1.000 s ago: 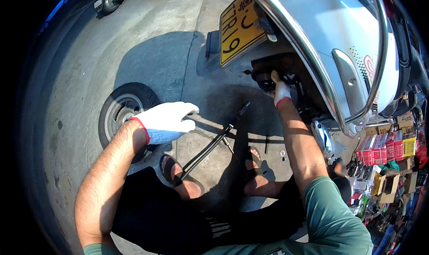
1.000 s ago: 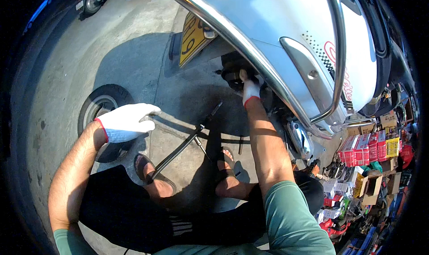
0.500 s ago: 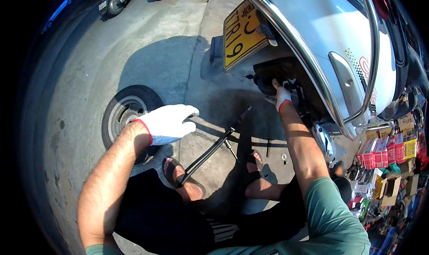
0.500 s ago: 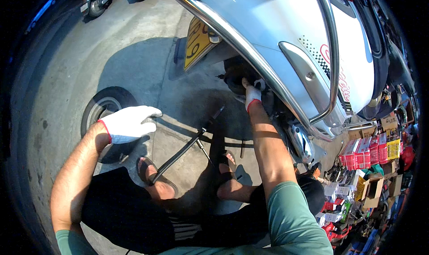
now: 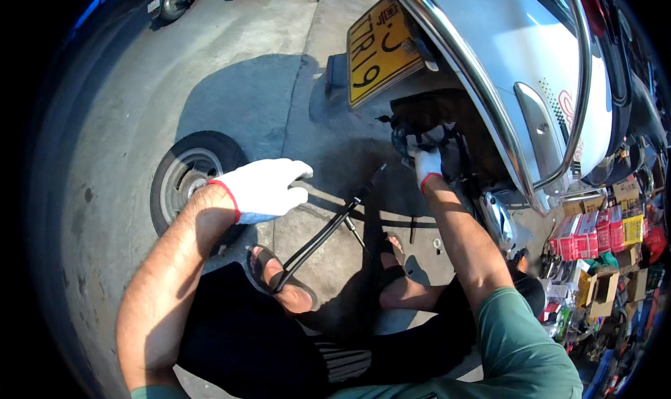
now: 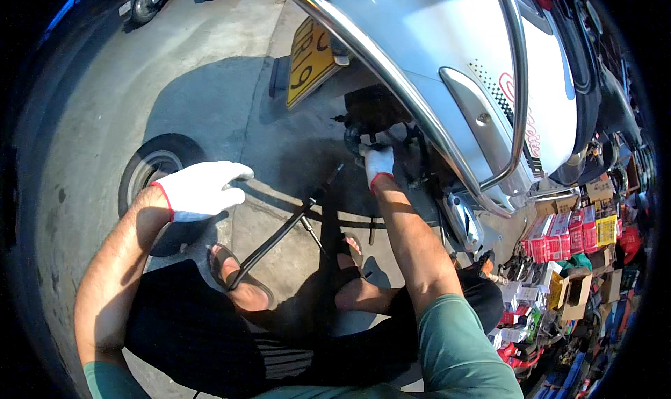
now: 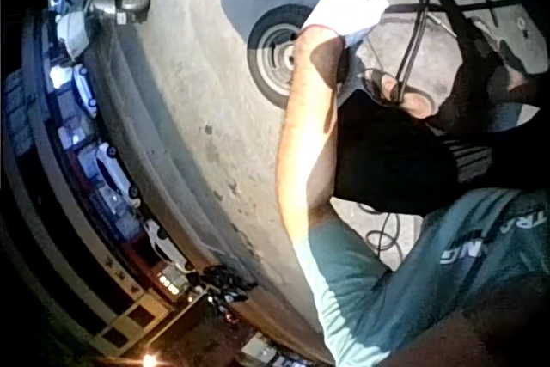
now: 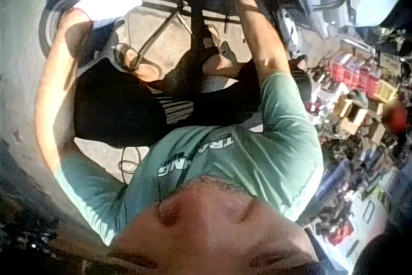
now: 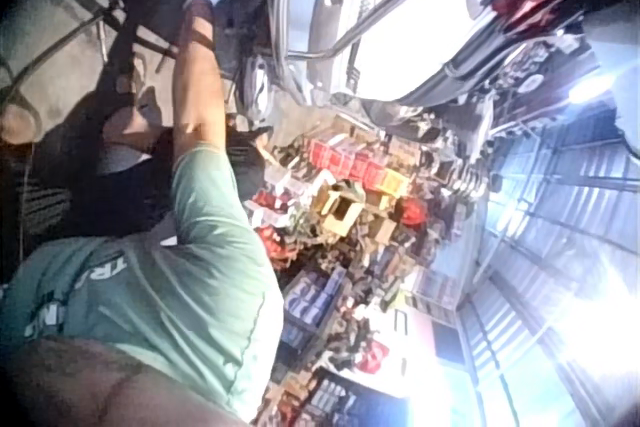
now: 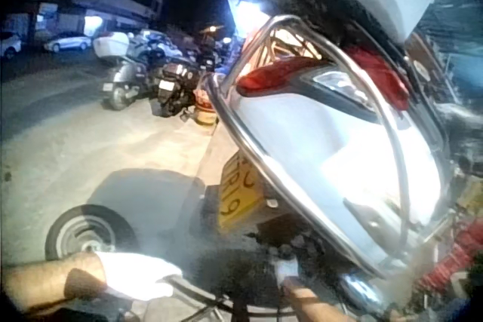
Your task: The person removes the rear wheel of a scooter using a wrench, then uses a tire lever to pry the tire off the rim. The person then uses a hand pump to inflate the tire and reattaches the wheel to the scooter.
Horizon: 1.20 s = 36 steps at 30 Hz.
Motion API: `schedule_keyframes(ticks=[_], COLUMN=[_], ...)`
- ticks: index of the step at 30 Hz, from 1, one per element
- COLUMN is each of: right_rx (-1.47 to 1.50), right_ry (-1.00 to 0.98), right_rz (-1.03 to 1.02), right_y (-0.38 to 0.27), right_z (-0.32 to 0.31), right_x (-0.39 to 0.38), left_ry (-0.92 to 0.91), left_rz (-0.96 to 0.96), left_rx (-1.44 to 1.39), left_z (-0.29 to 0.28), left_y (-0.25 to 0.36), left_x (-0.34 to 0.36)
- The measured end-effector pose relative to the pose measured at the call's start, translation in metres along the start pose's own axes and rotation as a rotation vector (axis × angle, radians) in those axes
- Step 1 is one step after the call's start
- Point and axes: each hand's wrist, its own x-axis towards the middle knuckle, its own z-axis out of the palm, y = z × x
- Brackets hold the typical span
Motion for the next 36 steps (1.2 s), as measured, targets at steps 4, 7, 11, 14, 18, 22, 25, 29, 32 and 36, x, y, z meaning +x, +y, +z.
schedule_keyframes(ticks=[4,7,11,14,18,22,25,29,32,36], right_rx=[0.172,0.407,0.039,-0.598,-1.037,-1.129,-1.170,-1.050,-0.888,-0.522], right_ry=[0.121,-0.157,-0.314,-0.427,-0.736,-0.834,-0.693,-0.331,-0.182,-0.112], right_rz=[0.013,0.299,0.353,0.023,0.001,0.034,0.013,0.128,0.340,0.636], right_y=[0.012,0.022,0.054,0.052,-0.030,-0.060,-0.051,0.005,0.052,0.102], right_z=[0.013,0.039,0.044,-0.010,-0.077,-0.199,-0.278,-0.368,-0.415,-0.464], right_x=[-0.004,-0.050,-0.104,-0.092,-0.076,-0.070,-0.079,-0.121,-0.172,-0.271], left_ry=[-0.026,-0.023,-0.039,-0.035,-0.001,0.045,0.066,-0.011,-0.132,-0.299], left_rz=[0.005,-0.004,0.022,0.161,0.110,0.155,0.147,0.190,0.084,-0.013], left_rx=[-0.009,-0.006,0.001,-0.028,-0.014,-0.059,-0.108,0.011,0.309,0.621], left_z=[0.002,0.001,0.006,0.010,0.006,0.002,0.003,0.029,0.060,0.118], left_y=[0.003,-0.002,0.008,0.020,0.025,0.038,0.045,0.035,0.033,-0.012], left_x=[0.002,0.000,0.019,0.032,0.020,0.029,0.032,0.050,0.069,0.129])
